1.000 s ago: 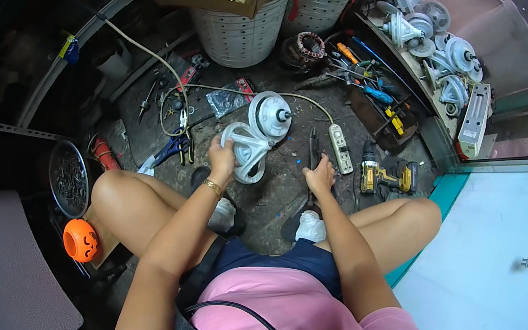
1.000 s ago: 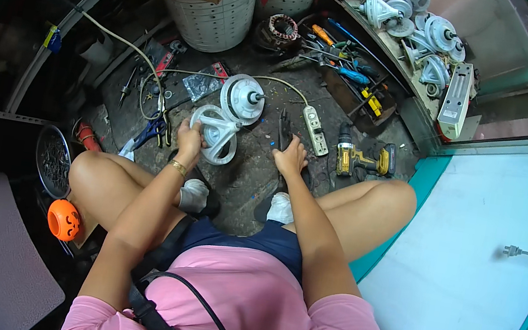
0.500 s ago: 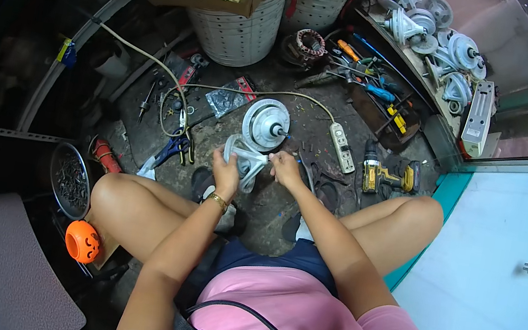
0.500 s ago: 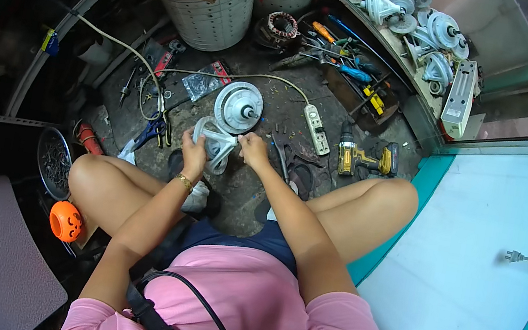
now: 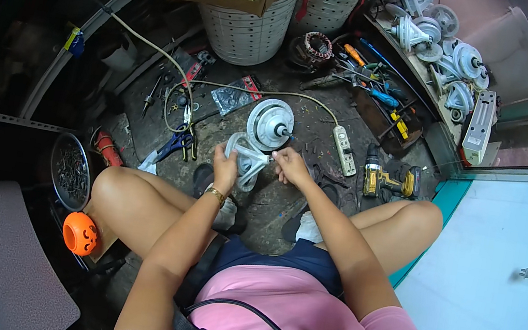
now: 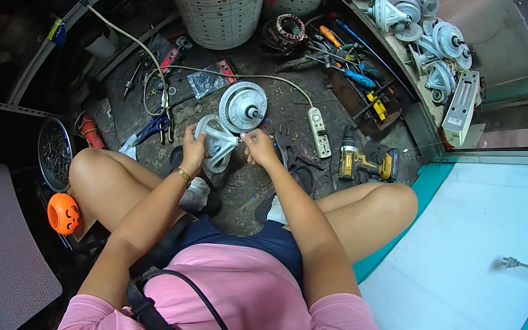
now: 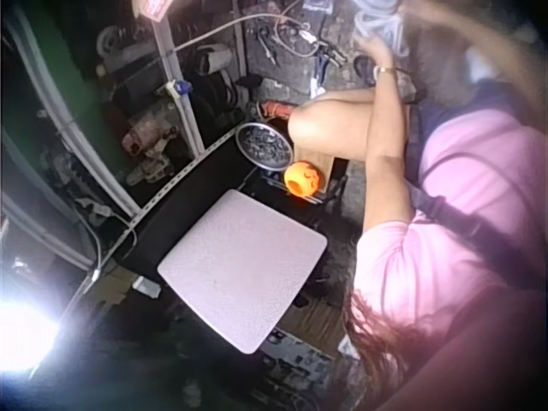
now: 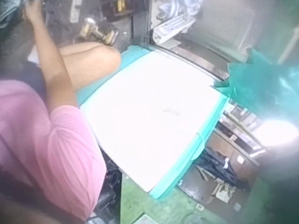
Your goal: The person uses a power drill on a washing machine gearbox, then handles a gasket and uses pliers to manipulate components on the gearbox assembly.
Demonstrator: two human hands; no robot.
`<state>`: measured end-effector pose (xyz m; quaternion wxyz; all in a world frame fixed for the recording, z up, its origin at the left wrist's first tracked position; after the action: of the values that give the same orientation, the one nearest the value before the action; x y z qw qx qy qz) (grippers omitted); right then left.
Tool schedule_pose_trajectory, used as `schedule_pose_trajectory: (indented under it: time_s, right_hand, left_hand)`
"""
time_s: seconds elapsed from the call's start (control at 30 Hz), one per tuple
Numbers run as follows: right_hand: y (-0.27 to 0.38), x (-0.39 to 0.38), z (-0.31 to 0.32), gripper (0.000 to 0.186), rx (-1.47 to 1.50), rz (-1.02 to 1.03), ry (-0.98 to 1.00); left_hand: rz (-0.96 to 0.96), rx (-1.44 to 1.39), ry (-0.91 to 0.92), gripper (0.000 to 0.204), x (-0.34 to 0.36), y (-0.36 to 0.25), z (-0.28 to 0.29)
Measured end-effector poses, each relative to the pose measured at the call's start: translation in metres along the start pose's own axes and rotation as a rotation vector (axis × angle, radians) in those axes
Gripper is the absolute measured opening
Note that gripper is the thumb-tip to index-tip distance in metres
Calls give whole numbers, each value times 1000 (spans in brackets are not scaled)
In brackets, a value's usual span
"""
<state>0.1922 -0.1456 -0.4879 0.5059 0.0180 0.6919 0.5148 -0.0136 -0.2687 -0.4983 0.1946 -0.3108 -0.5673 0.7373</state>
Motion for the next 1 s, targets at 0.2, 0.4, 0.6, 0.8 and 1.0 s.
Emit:
schedule_pose_trajectory:
  time_s: [0.2, 0.4, 0.6, 0.8, 1.0]
  right_hand:
    - [3, 8, 22, 29, 133, 253, -2]
    - [-19, 10, 7, 17, 135, -80, 38]
    - [29, -19, 30, 25, -346, 898, -226]
    - [-21, 18, 10, 17, 152, -42, 18]
    - [10, 5, 33, 17, -289, 563, -167]
  left_hand:
    - [-86, -12, 51, 29, 4, -19, -29]
    - [22, -83, 65, 28, -13, -11, -26]
    - [37, -123, 95, 29, -14, -19, -49]
    - [93, -109, 59, 30, -23, -10, -28]
    - [114, -178, 90, 31, -26, -16, -52]
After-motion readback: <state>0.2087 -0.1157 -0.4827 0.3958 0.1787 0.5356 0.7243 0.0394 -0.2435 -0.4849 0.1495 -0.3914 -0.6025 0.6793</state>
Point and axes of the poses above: each hand's wrist, its own x-axis towards the middle knuckle, its own z-axis out of the back of the hand, y = z × x, the point moved 9 cm from there along x, towards the middle knuckle, and after that the axes turned 8 degrees about -z, right-handed, at the moved point
